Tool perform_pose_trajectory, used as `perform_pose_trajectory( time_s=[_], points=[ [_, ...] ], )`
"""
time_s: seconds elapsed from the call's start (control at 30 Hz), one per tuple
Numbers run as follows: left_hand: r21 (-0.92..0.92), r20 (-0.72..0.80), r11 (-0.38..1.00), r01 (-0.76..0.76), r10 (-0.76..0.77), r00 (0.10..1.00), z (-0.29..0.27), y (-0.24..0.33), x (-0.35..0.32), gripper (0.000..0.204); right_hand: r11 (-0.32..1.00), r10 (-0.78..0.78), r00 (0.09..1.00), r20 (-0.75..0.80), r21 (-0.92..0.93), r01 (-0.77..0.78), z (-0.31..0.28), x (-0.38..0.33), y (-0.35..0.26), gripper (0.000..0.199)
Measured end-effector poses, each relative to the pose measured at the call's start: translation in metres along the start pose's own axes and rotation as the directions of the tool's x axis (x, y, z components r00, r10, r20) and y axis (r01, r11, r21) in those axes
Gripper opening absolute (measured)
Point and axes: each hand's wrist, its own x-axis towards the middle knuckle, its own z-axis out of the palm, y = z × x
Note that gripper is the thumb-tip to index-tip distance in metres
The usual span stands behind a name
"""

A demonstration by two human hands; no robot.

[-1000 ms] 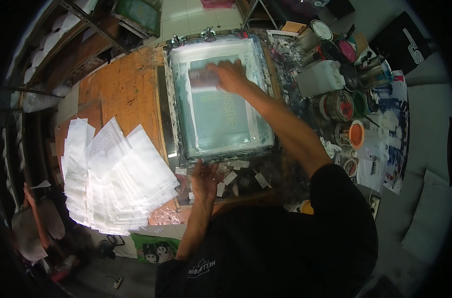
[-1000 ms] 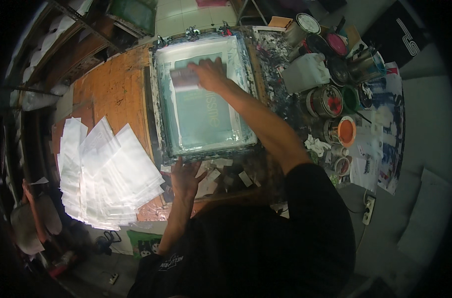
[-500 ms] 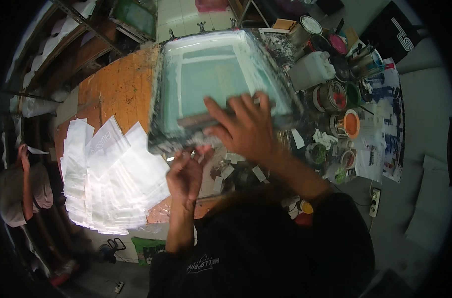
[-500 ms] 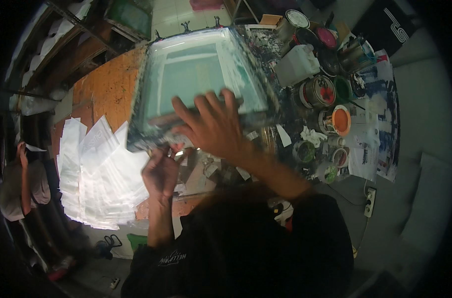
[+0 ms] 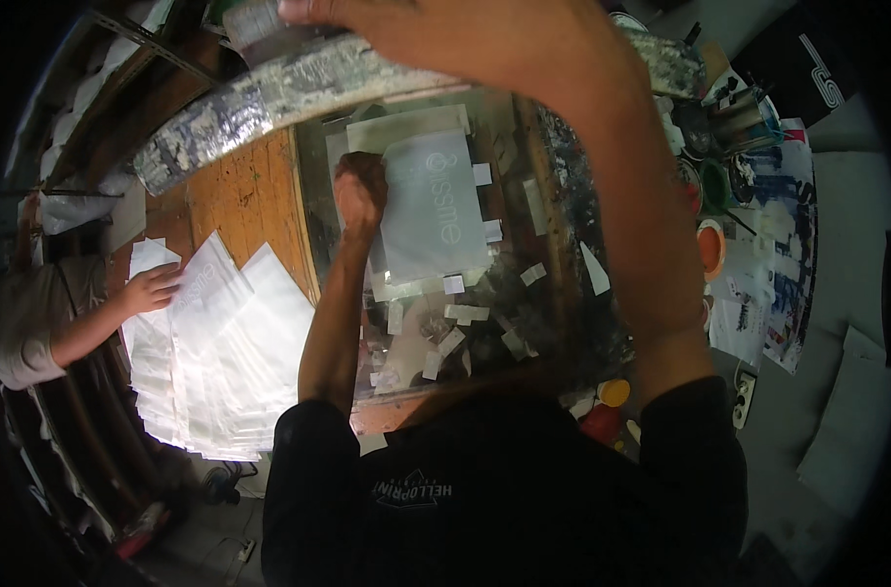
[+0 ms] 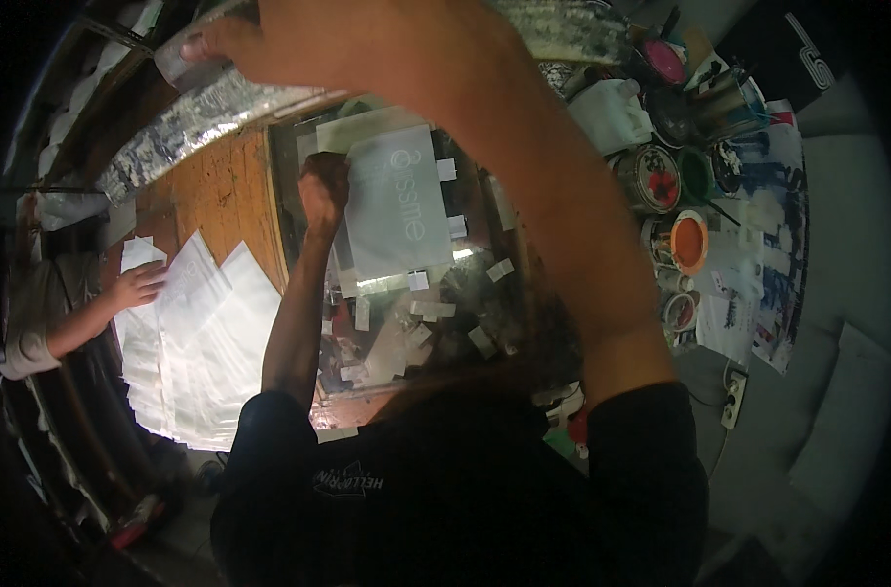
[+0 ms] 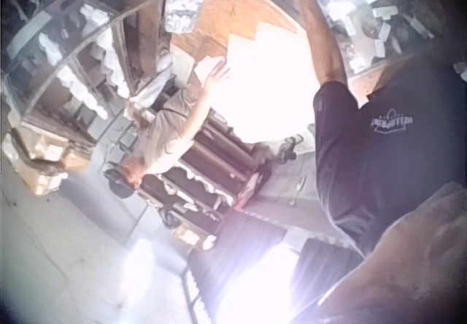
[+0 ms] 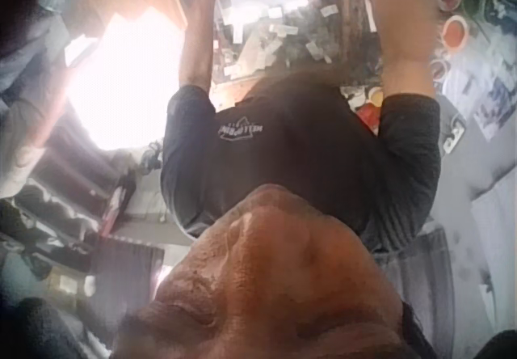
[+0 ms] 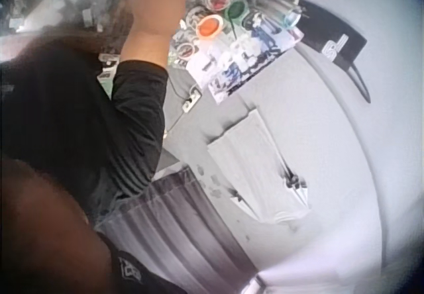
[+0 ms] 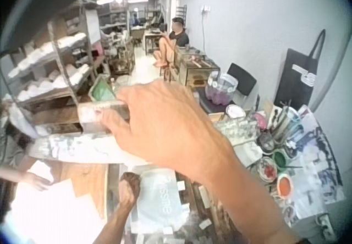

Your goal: The person repeatedly places white paper under a screen-printing frame, uses a squeegee to pull ink across the screen, and removes the printed paper. A second person assists by stacking the finished prints.

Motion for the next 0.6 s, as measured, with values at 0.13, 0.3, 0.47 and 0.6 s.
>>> perform_pose_trajectory(
  time_s=[0.13, 0.3, 0.47, 0.6],
  points=[
    [-0.195, 0.054, 0.935, 0.295, -0.29, 0.956, -0.034, -0.002, 0.007, 0.017, 0.983, -0.182, 0.938, -0.296, -0.051, 0.175, 0.007, -0.002, 0.004, 0.043],
    [-0.045, -0.162, 0.878, 0.476, -0.476, 0.864, -0.097, -0.104, 0.033, 0.019, 0.993, -0.113, 0.972, -0.206, -0.065, 0.102, -0.011, 0.019, -0.004, 0.038],
    [0.151, -0.483, 0.842, 0.517, -0.393, 0.782, -0.186, -0.162, 0.068, 0.025, 0.992, -0.126, 0.931, -0.342, -0.015, 0.128, 0.015, 0.025, 0.022, 0.063],
    [0.279, -0.71, 0.81, 0.516, -0.187, 0.678, -0.23, -0.145, 0.05, 0.043, 0.991, -0.115, 0.937, -0.331, 0.025, 0.131, 0.023, 0.023, 0.018, 0.072]
  ],
)
